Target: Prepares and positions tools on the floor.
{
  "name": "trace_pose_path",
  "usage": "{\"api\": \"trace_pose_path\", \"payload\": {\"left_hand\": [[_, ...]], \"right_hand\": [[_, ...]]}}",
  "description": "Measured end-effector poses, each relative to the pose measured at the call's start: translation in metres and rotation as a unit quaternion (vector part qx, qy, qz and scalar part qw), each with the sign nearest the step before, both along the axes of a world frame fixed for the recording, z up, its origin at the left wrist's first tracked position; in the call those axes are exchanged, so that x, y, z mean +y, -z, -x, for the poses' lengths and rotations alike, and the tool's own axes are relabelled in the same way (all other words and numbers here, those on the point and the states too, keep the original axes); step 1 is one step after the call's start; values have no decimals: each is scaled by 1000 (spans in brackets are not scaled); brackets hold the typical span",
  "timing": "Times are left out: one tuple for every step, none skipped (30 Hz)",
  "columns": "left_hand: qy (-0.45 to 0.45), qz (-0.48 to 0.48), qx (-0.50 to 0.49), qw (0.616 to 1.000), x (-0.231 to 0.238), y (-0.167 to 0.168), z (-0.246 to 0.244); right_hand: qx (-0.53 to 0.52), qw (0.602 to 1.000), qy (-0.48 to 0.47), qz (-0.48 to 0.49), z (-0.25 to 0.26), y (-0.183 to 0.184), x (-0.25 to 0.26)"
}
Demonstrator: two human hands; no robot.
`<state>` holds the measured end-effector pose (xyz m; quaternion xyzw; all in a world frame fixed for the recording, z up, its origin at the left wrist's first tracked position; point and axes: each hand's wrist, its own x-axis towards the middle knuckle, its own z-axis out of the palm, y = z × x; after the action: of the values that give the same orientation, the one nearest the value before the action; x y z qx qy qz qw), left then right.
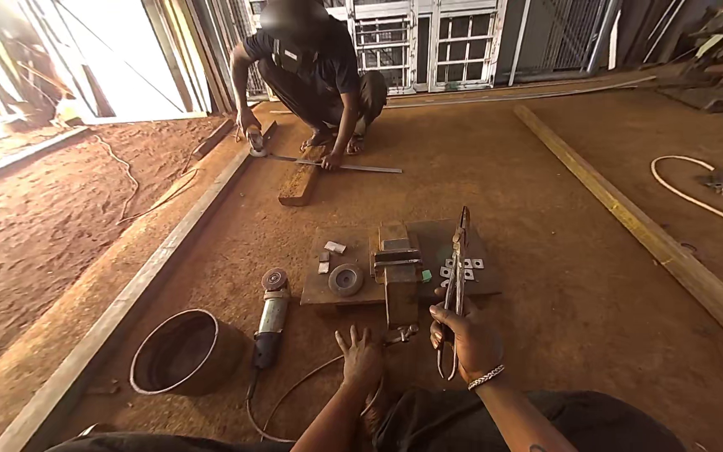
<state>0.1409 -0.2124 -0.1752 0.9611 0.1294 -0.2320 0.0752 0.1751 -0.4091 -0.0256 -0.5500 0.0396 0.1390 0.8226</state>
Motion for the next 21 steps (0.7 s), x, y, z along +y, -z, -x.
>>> {"api": "trace_pose_path", "payload": {"left_hand": [[13, -10, 6, 1000, -1, -2, -2], [25, -15, 7, 1000, -2, -4, -3], [33, -14, 5, 999, -2, -4, -5], [33, -8, 1, 999, -3, -4, -7], [28, 2, -3, 1000, -2, -4, -9], [23, 15, -6, 1000, -1, -5, -12], [27, 22, -8, 999, 2, -5, -13], [36, 26, -14, 999, 7, -5, -13], [49, 28, -19, 998, 13, -4, -12], [56, 27, -15, 998, 17, -5, -9], [56, 26, -10, 998, 21, -8, -7], [52, 23, -12, 998, 25, -10, -4], [47, 22, -20, 998, 30, -11, 0], [41, 24, -31, 998, 35, -12, 4], [34, 36, -46, 998, 41, -11, 8], [20, 61, -61, 996, 47, -10, 11], [-4, 103, -74, 992, 52, -10, 13], [-32, 147, -86, 985, 56, -11, 14], [-56, 182, -91, 978, 59, -14, 13], [-70, 205, -89, 972, 63, -18, 11], [-77, 224, -83, 968, 67, -19, 8]], "right_hand": [[0, 1000, -1, -3, -1, 1, 0], [1, 1000, -1, -8, -1, 2, 1], [2, 1000, -3, -14, -1, 4, 2], [3, 1000, -5, -18, -1, 5, 3], [4, 1000, -8, -19, -1, 5, 3], [5, 1000, -9, -16, -1, 5, 3], [5, 1000, -5, -13, 0, 5, 3], [5, 1000, -3, -12, 0, 4, 3], [4, 1000, 2, -9, 0, 3, 2], [6, 1000, 5, -6, 1, 2, 2], [9, 1000, 9, -4, 0, 1, 1], [13, 1000, 12, -2, 0, 0, 0], [17, 1000, 15, 0, -1, 0, 1], [21, 1000, 16, 0, -1, 1, 1], [24, 1000, 18, -3, -2, 2, 1], [28, 999, 19, -8, -3, 4, 2], [32, 999, 21, -12, -3, 5, 3], [37, 999, 22, -15, -3, 6, 3], [42, 999, 20, -16, -2, 6, 3], [45, 999, 18, -15, -2, 6, 3], [48, 999, 16, -14, -2, 5, 3]]}}
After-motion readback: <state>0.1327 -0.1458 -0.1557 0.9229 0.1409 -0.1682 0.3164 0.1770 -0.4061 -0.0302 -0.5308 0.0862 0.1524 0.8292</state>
